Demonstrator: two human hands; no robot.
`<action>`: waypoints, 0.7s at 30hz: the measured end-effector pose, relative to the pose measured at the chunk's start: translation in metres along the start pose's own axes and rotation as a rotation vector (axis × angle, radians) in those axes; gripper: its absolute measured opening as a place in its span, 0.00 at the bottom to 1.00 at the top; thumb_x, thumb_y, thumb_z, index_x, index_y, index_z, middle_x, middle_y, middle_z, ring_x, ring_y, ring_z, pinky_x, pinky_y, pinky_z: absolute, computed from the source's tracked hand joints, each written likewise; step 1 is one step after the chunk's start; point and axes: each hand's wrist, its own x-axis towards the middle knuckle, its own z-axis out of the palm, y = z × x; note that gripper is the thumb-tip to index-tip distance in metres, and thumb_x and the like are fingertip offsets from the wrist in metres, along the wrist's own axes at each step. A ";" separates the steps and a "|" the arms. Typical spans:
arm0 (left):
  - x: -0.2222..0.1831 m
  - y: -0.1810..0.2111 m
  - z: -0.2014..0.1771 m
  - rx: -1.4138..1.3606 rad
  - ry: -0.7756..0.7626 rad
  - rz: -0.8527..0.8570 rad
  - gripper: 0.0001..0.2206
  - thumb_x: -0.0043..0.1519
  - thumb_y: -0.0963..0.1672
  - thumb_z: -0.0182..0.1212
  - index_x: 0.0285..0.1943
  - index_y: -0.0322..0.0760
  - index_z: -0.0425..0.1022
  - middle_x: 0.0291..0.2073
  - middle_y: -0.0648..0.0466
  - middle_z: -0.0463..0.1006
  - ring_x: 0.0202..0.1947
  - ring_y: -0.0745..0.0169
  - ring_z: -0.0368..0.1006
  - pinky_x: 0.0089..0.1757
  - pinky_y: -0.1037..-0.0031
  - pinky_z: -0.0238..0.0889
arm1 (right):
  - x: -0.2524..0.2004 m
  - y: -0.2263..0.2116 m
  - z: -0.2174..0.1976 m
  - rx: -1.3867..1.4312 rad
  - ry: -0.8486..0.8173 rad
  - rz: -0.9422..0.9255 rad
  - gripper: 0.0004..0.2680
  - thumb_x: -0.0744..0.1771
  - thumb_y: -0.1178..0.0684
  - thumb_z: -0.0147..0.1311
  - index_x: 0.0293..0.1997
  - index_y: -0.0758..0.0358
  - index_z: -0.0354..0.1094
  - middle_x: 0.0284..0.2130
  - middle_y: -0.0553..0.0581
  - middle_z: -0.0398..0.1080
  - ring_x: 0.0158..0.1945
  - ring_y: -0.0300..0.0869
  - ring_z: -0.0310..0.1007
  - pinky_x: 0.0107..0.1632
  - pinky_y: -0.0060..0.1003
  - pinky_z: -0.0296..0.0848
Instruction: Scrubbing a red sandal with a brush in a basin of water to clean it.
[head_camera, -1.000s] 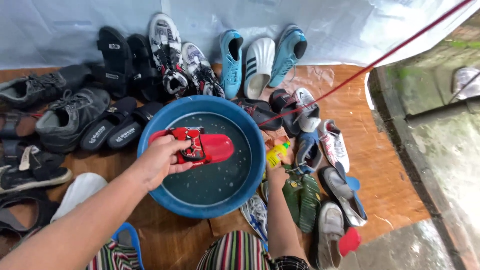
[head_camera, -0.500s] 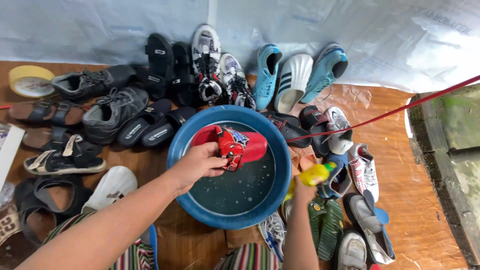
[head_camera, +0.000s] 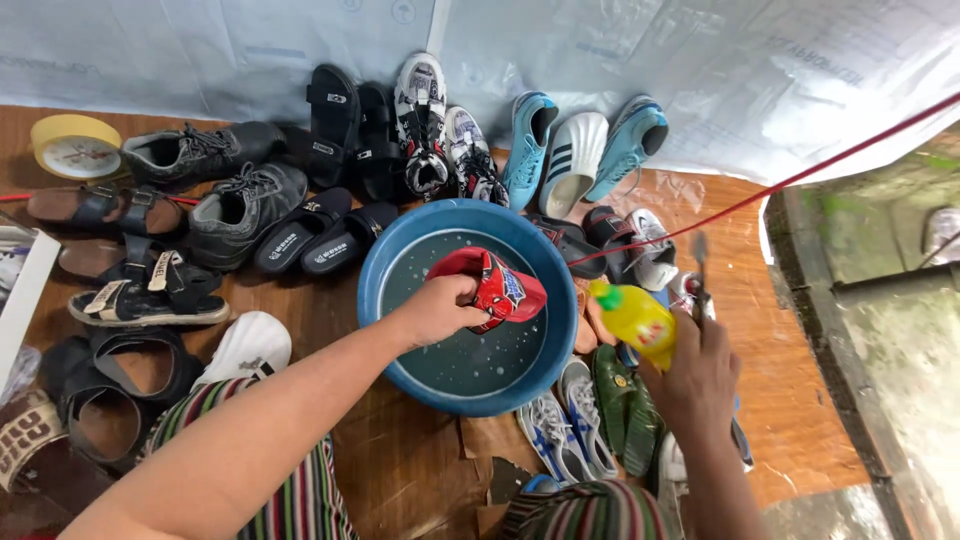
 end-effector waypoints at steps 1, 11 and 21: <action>0.004 -0.003 0.004 -0.001 -0.003 0.006 0.11 0.55 0.37 0.64 0.46 0.30 0.78 0.38 0.52 0.84 0.36 0.67 0.78 0.41 0.78 0.71 | 0.010 -0.004 -0.008 -0.006 0.004 0.001 0.30 0.57 0.49 0.65 0.67 0.63 0.62 0.55 0.66 0.64 0.52 0.59 0.67 0.52 0.52 0.65; -0.015 0.037 0.015 -0.173 0.089 -0.163 0.10 0.53 0.45 0.72 0.39 0.37 0.81 0.30 0.54 0.81 0.37 0.65 0.78 0.41 0.78 0.76 | 0.077 -0.057 -0.076 -0.396 0.266 -0.494 0.24 0.57 0.54 0.60 0.60 0.52 0.68 0.47 0.55 0.64 0.54 0.50 0.72 0.58 0.49 0.66; -0.028 0.058 0.013 -0.247 0.105 -0.114 0.07 0.51 0.43 0.70 0.36 0.37 0.81 0.29 0.54 0.78 0.37 0.65 0.76 0.42 0.77 0.76 | 0.103 -0.064 -0.107 -0.540 0.301 -0.630 0.19 0.61 0.59 0.57 0.59 0.52 0.69 0.46 0.56 0.63 0.56 0.50 0.72 0.58 0.51 0.64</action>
